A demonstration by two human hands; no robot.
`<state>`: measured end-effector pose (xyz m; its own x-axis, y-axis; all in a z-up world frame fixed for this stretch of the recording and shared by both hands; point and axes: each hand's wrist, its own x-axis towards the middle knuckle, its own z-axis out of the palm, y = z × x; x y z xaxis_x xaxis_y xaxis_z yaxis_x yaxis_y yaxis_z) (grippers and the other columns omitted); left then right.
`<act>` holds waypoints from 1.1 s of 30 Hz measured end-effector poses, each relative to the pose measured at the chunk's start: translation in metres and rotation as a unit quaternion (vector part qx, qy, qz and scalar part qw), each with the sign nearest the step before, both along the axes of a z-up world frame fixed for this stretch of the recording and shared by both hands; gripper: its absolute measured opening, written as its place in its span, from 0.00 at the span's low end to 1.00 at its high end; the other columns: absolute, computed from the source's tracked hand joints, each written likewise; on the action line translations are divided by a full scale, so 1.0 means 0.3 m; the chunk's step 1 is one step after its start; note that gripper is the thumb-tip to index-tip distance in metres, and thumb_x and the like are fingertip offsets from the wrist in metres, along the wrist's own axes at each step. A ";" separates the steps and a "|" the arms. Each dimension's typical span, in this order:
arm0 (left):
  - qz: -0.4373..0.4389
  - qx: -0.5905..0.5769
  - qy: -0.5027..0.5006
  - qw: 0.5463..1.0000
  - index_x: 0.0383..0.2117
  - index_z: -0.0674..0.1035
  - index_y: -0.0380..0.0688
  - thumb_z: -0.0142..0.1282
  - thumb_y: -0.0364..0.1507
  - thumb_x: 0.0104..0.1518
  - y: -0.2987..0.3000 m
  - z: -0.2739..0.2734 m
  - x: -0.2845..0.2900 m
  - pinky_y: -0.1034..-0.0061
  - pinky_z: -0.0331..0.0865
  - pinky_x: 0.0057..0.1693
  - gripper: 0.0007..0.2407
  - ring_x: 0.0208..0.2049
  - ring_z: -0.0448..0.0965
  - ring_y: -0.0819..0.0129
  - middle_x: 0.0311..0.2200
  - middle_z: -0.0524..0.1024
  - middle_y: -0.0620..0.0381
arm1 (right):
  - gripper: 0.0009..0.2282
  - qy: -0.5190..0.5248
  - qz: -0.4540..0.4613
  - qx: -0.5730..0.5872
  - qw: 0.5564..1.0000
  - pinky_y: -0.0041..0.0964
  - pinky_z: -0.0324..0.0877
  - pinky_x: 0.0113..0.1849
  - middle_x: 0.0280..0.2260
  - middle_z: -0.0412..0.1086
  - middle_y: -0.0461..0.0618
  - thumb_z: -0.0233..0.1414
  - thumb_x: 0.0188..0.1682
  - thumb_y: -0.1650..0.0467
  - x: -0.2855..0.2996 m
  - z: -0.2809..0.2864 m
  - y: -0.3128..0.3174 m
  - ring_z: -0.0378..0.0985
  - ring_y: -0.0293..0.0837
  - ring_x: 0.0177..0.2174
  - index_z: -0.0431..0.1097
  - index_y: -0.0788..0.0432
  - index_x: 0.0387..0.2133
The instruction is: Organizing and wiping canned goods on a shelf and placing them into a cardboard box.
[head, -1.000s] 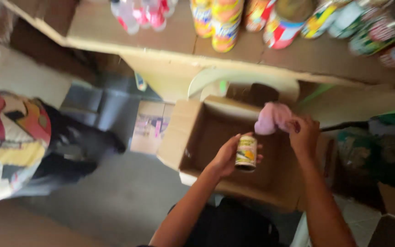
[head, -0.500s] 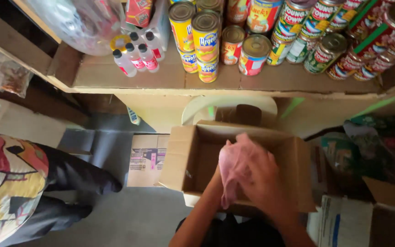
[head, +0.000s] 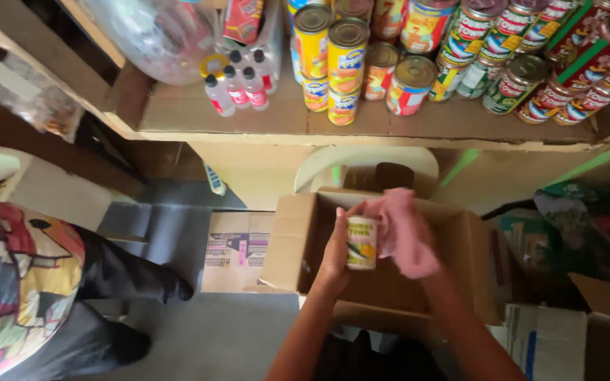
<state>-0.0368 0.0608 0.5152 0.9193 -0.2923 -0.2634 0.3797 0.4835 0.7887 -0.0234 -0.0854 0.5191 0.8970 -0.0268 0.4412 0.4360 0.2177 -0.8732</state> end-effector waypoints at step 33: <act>-0.071 -0.185 0.098 0.975 0.61 0.70 0.45 0.41 0.41 0.69 -0.021 -0.100 0.021 0.69 0.71 0.59 0.19 0.53 0.78 0.66 0.52 0.77 0.56 | 0.18 -0.127 -0.208 -0.360 0.901 0.45 0.67 0.56 0.51 0.71 0.55 0.52 0.53 0.64 -0.088 0.059 0.041 0.71 0.49 0.54 0.68 0.62 0.52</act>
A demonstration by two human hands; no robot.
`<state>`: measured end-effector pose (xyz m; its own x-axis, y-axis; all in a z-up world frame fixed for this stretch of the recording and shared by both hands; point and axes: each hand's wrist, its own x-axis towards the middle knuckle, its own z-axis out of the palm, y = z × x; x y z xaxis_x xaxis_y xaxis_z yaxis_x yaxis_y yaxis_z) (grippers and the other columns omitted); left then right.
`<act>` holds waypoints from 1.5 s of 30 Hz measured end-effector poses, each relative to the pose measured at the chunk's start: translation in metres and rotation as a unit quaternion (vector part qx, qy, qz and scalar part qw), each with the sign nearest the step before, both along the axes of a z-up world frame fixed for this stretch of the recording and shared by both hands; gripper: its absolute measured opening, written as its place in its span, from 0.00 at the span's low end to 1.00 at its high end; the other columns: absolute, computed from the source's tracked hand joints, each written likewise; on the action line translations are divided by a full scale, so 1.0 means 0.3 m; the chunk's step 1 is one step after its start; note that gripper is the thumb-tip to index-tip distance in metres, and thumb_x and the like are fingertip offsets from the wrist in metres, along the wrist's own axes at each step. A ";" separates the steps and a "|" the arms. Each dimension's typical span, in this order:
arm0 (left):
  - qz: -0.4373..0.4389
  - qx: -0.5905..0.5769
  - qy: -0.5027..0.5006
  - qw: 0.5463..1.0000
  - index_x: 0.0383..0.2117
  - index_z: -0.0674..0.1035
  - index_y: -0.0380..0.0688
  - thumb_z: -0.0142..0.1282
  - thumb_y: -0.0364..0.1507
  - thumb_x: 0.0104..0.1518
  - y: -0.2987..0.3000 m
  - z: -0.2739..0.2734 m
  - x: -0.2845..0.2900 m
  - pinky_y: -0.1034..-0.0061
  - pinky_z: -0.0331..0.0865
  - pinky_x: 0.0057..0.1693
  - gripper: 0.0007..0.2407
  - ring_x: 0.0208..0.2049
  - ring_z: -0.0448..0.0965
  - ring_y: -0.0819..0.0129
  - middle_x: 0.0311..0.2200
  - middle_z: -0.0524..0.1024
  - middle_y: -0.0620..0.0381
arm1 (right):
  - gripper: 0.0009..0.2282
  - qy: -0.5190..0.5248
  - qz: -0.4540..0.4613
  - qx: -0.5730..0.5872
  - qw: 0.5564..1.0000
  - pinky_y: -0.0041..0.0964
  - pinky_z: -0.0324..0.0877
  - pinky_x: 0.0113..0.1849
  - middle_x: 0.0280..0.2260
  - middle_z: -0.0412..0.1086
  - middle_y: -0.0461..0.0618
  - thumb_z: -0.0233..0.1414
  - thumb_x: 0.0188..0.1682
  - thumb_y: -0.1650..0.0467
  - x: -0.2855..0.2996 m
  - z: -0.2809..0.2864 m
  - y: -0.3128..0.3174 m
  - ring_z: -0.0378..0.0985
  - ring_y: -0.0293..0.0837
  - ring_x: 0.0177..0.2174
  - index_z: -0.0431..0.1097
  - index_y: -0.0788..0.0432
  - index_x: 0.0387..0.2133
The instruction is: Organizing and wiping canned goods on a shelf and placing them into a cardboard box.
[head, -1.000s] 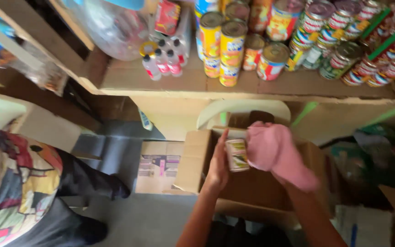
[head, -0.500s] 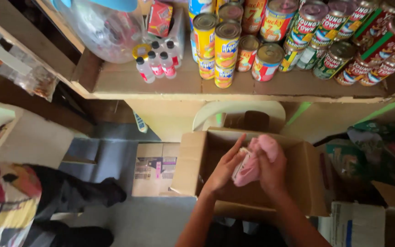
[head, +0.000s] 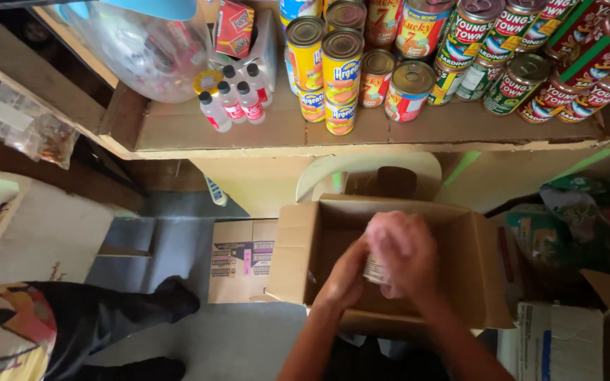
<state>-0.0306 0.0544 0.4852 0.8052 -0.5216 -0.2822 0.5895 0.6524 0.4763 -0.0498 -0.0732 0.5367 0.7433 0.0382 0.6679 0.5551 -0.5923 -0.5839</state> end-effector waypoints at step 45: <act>-0.042 0.073 -0.061 0.995 0.64 0.64 0.49 0.37 0.43 0.69 0.013 0.005 0.000 0.66 0.67 0.63 0.21 0.59 0.71 0.63 0.58 0.70 0.54 | 0.19 0.227 0.230 0.081 0.943 0.45 0.57 0.63 0.59 0.69 0.54 0.61 0.35 0.75 0.028 -0.092 -0.173 0.65 0.48 0.62 0.77 0.57 0.43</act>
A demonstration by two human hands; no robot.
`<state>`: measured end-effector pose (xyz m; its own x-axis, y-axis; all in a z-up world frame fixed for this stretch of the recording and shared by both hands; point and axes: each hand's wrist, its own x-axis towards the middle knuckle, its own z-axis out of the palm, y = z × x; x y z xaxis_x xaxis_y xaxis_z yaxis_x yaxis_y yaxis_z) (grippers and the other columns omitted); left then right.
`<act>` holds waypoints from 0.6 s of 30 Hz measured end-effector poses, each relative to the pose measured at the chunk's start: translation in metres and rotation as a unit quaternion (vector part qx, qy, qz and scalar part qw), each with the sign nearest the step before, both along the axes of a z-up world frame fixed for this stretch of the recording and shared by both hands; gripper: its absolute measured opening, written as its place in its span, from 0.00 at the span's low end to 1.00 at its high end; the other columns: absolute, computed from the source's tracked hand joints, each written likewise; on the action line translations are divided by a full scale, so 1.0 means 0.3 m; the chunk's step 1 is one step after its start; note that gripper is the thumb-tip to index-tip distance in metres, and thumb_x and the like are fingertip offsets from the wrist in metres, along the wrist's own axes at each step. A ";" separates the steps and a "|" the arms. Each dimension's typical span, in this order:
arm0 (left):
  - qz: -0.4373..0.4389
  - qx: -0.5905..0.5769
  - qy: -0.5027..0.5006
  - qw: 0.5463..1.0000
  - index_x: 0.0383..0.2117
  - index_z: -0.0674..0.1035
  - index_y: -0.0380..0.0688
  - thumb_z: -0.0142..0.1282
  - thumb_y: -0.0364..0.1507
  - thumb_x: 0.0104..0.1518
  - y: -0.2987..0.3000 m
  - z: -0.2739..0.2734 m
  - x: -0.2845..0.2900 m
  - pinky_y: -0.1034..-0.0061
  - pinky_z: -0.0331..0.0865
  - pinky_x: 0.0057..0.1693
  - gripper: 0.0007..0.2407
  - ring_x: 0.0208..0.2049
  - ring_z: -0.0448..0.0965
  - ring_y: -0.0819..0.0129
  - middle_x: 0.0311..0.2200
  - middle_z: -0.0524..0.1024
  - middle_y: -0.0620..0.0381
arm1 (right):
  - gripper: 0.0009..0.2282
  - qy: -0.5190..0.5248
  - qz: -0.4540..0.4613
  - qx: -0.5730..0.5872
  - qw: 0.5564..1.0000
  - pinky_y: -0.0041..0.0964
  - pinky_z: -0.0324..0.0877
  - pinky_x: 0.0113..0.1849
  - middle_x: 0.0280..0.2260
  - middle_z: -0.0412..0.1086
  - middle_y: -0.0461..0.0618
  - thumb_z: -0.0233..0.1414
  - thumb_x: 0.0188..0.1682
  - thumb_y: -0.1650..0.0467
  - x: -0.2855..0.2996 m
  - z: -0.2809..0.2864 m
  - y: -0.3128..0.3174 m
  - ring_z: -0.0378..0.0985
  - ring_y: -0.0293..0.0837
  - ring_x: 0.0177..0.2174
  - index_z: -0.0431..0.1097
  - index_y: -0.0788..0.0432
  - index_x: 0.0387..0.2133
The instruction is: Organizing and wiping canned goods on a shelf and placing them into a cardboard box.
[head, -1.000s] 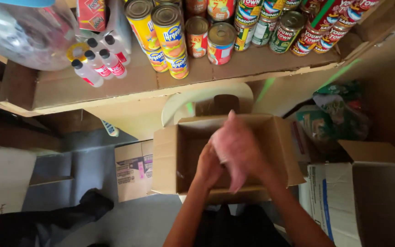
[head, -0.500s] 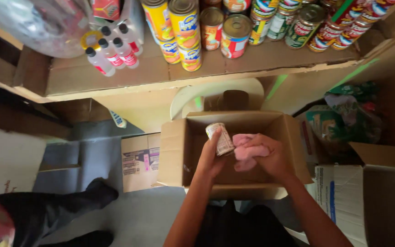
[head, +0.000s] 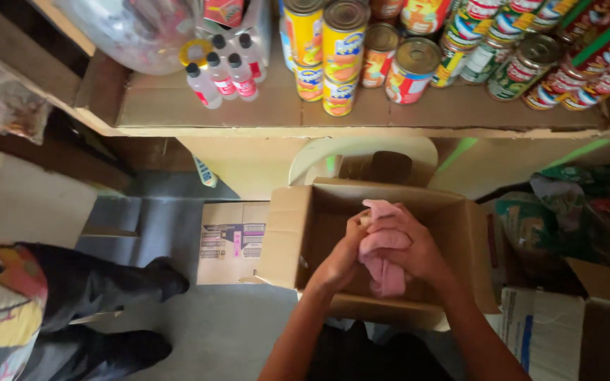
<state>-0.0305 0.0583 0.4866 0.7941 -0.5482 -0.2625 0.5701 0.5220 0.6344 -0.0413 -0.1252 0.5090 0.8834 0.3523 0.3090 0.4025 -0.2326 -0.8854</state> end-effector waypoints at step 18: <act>0.063 -0.172 0.065 0.981 0.59 0.69 0.44 0.51 0.40 0.70 0.026 -0.034 0.003 0.64 0.71 0.59 0.18 0.52 0.75 0.61 0.51 0.74 0.50 | 0.38 -0.230 -0.148 -0.163 0.948 0.52 0.58 0.55 0.53 0.65 0.68 0.68 0.24 0.63 -0.059 0.052 0.143 0.63 0.69 0.54 0.67 0.72 0.50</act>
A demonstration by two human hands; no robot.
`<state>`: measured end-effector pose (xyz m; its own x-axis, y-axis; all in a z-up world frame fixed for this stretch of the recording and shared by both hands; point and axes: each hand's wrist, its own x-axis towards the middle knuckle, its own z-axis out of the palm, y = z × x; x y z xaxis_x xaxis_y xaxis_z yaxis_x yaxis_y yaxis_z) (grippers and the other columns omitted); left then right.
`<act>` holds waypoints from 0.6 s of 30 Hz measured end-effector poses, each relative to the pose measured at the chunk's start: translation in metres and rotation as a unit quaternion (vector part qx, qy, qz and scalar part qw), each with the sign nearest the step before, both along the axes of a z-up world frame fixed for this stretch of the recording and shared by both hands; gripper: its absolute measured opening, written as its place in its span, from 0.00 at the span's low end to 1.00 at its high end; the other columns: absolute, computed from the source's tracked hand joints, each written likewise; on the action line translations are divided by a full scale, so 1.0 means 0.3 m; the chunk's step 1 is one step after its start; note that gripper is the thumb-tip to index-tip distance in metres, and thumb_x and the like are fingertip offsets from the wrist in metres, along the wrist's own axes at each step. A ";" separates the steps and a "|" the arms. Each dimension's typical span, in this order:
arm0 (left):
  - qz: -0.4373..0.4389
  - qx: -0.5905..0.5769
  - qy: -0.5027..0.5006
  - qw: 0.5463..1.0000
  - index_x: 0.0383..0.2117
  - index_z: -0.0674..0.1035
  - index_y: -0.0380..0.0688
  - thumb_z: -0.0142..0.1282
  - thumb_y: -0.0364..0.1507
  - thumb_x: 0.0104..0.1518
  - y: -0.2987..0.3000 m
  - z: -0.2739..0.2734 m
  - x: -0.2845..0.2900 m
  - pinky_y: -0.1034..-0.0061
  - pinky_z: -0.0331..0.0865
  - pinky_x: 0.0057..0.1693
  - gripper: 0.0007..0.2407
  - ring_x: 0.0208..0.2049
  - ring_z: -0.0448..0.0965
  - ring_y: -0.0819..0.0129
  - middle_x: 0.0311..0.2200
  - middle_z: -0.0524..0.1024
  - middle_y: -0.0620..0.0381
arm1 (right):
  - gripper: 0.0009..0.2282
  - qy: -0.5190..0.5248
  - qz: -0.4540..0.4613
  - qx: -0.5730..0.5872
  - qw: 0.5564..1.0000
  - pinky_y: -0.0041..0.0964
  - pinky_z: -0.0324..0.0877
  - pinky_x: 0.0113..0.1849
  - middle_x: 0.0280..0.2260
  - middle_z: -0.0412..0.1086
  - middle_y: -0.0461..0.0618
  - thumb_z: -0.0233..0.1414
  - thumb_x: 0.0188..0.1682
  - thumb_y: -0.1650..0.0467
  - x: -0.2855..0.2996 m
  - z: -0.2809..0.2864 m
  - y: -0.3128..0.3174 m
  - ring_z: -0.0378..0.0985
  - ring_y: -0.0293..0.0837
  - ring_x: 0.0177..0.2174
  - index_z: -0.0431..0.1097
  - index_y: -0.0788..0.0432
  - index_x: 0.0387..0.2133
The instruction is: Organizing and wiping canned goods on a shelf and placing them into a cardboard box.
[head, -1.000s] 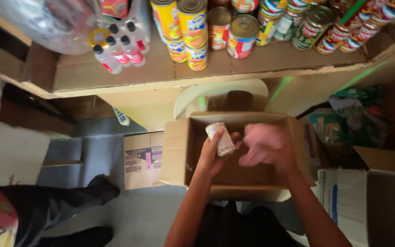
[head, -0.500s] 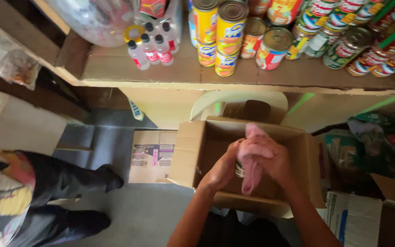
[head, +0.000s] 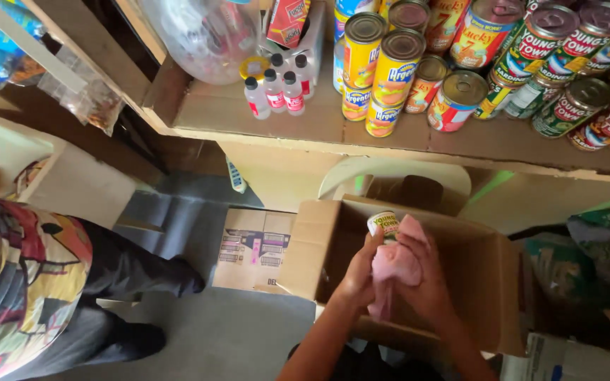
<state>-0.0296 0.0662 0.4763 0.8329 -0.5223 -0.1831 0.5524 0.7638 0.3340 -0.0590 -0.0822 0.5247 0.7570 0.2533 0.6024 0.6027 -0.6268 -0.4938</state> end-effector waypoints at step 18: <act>0.009 0.136 -0.172 0.976 0.74 0.57 0.40 0.34 0.50 0.70 -0.021 -0.044 -0.011 0.70 0.59 0.70 0.32 0.66 0.66 0.60 0.67 0.65 0.46 | 0.28 0.184 0.002 0.454 0.872 0.32 0.71 0.44 0.49 0.71 0.45 0.63 0.44 0.75 0.031 0.049 -0.012 0.74 0.40 0.44 0.64 0.53 0.60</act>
